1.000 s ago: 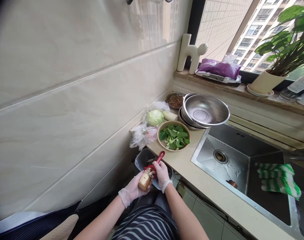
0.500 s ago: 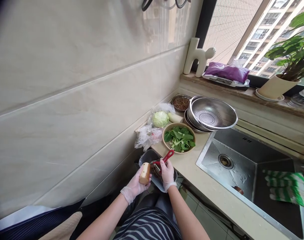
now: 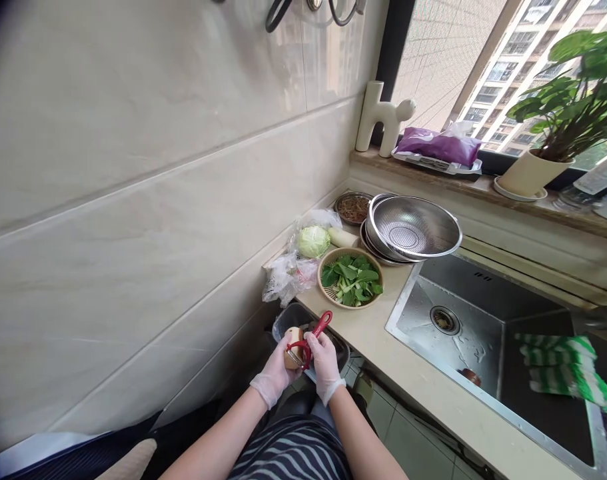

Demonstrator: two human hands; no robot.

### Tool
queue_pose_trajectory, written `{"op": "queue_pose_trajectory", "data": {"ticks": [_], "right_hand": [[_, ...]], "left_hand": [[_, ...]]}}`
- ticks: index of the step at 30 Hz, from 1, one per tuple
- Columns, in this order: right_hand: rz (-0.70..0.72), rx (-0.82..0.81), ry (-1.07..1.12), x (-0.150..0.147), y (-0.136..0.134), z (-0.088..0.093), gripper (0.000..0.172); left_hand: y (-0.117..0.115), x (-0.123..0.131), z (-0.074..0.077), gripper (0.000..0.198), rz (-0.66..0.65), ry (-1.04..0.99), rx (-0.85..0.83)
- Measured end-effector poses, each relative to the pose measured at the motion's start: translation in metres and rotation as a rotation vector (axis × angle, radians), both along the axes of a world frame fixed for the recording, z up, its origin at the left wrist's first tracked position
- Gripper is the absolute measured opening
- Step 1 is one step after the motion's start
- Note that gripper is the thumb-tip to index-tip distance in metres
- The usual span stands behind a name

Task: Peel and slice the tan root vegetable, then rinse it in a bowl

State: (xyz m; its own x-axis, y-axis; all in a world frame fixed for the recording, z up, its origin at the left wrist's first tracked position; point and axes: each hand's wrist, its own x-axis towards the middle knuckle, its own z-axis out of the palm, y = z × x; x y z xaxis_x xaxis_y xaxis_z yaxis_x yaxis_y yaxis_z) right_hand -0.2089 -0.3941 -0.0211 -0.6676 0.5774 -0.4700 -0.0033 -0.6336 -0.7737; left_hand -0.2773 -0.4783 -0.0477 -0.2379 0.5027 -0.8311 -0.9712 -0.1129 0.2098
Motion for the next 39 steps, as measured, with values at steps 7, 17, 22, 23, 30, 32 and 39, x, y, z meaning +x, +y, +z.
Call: {"op": "queue_pose_trajectory", "data": {"ticks": [7, 17, 22, 23, 30, 32, 39], "right_hand": [[0.021, -0.074, 0.000, 0.000, 0.002, -0.005, 0.031], [0.017, -0.105, 0.006, -0.011, -0.002, -0.021, 0.035], [-0.001, -0.012, -0.029, -0.019, 0.015, -0.028, 0.034], [0.000, 0.020, -0.039, -0.021, 0.017, -0.030, 0.034], [-0.026, 0.293, -0.111, -0.024, 0.010, -0.050, 0.031], [-0.021, 0.380, -0.122, -0.020, 0.012, -0.052, 0.031], [0.183, 0.666, -0.104, -0.006, 0.036, -0.047, 0.023]], "left_hand": [[-0.003, 0.004, -0.003, 0.034, 0.073, 0.024, -0.062], [-0.014, 0.002, 0.013, 0.029, 0.037, 0.006, -0.049], [-0.025, 0.004, 0.030, 0.034, -0.045, 0.027, -0.082], [-0.028, 0.004, 0.034, 0.036, -0.063, 0.027, -0.071], [-0.041, -0.003, 0.047, 0.041, -0.105, 0.099, 0.103], [-0.038, -0.006, 0.044, 0.044, -0.105, 0.081, 0.076], [-0.024, 0.004, 0.035, 0.039, 0.067, 0.079, -0.019]]}}
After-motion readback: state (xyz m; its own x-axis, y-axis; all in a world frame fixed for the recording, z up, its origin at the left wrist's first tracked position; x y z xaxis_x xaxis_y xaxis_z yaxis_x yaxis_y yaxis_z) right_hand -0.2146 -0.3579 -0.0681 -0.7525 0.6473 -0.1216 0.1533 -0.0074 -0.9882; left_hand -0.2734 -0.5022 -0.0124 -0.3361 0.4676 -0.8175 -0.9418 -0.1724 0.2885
